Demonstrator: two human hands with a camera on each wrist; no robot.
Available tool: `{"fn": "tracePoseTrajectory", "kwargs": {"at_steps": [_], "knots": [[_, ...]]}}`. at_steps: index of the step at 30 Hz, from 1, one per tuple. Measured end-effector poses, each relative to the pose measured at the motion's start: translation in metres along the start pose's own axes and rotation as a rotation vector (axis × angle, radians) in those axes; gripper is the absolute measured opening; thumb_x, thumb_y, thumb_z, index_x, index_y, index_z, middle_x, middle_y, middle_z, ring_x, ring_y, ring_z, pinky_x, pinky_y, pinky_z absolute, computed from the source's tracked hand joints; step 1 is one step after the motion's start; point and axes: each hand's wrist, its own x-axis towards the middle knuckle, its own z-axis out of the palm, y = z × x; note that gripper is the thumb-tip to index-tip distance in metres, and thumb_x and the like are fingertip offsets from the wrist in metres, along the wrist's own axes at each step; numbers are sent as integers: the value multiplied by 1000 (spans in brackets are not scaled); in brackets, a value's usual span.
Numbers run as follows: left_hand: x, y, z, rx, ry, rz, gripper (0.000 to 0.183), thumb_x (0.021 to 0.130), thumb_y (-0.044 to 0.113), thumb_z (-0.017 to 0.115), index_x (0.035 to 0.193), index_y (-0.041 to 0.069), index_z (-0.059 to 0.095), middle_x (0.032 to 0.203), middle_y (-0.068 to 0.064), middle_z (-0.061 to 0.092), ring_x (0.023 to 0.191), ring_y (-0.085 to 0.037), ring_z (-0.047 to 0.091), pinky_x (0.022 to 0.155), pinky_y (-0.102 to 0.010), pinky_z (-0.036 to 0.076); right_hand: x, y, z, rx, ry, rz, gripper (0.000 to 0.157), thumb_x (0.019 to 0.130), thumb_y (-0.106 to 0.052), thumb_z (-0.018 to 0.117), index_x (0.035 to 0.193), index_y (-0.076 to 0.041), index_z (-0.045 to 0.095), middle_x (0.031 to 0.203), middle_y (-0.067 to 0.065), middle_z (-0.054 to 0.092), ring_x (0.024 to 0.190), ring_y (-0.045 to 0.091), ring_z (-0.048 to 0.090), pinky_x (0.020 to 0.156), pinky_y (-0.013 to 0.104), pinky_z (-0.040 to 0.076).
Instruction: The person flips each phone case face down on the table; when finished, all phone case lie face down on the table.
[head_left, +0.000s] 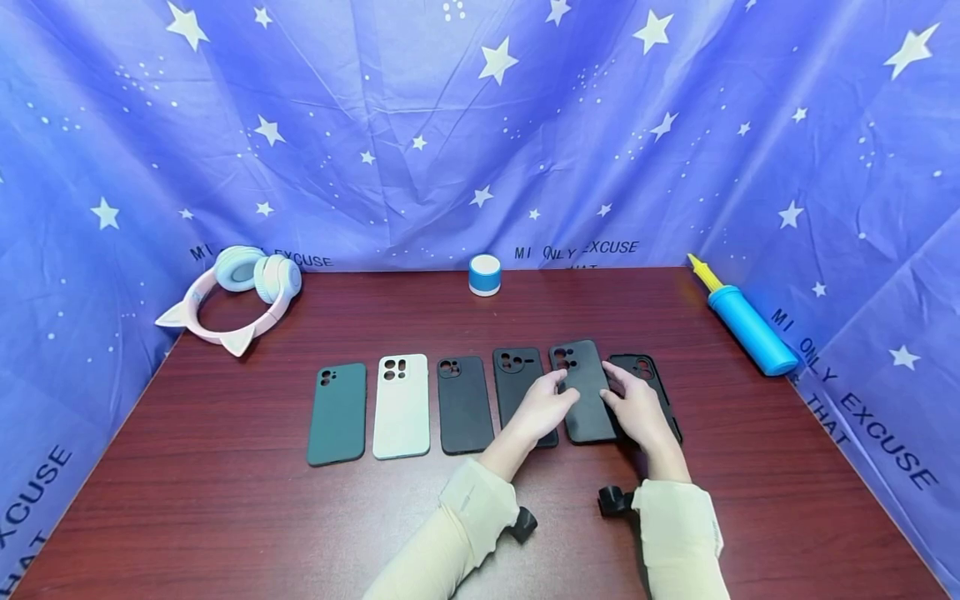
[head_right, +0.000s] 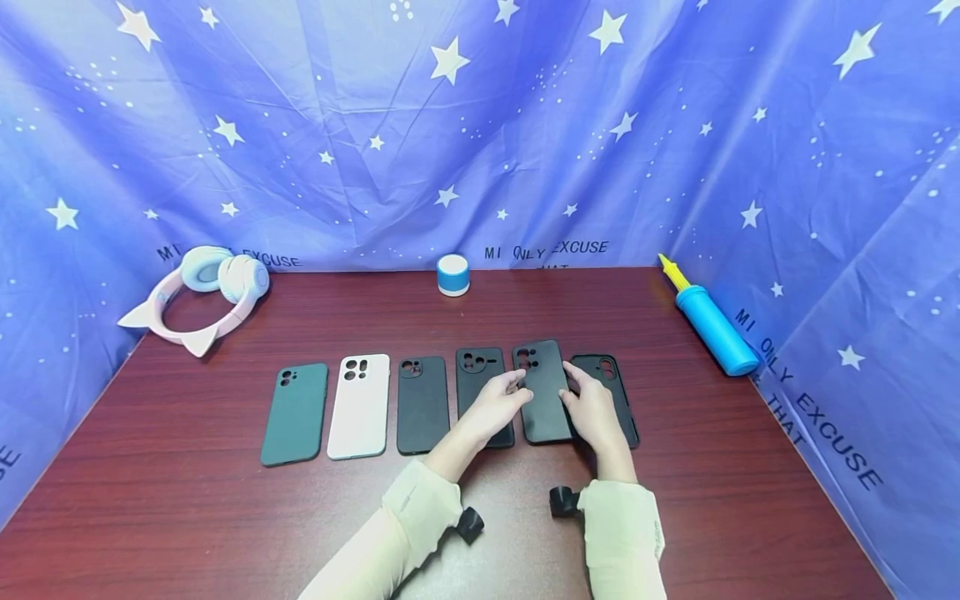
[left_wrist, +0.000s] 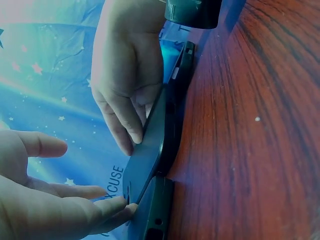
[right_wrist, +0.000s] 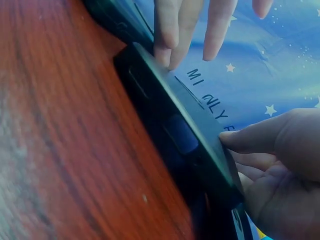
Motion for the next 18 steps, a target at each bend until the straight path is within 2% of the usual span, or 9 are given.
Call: {"fn": "tracePoseTrajectory", "kwargs": {"at_steps": [4,10,18], "knots": [[0,0,0,24,0,-3,54,96,17,47,147,1,39,153,-14,40,141,-30,38,114,-47,35,0,0,1,-33,5,-16,55,95,-8,58,146,0,39,134,27,54,126,39,53,104,53,44],[0,0,1,64,5,9,54,95,17,49,146,0,40,152,-14,41,138,-32,42,112,-48,38,1,-1,4,-25,-22,-19,59,93,-4,61,147,2,37,142,28,46,125,38,54,100,45,49],[0,0,1,84,11,10,55,94,17,49,146,1,41,152,-13,42,137,-32,44,111,-48,40,0,-2,3,-38,-22,-24,60,92,-6,63,146,2,38,142,27,46,123,39,55,98,46,50]]}}
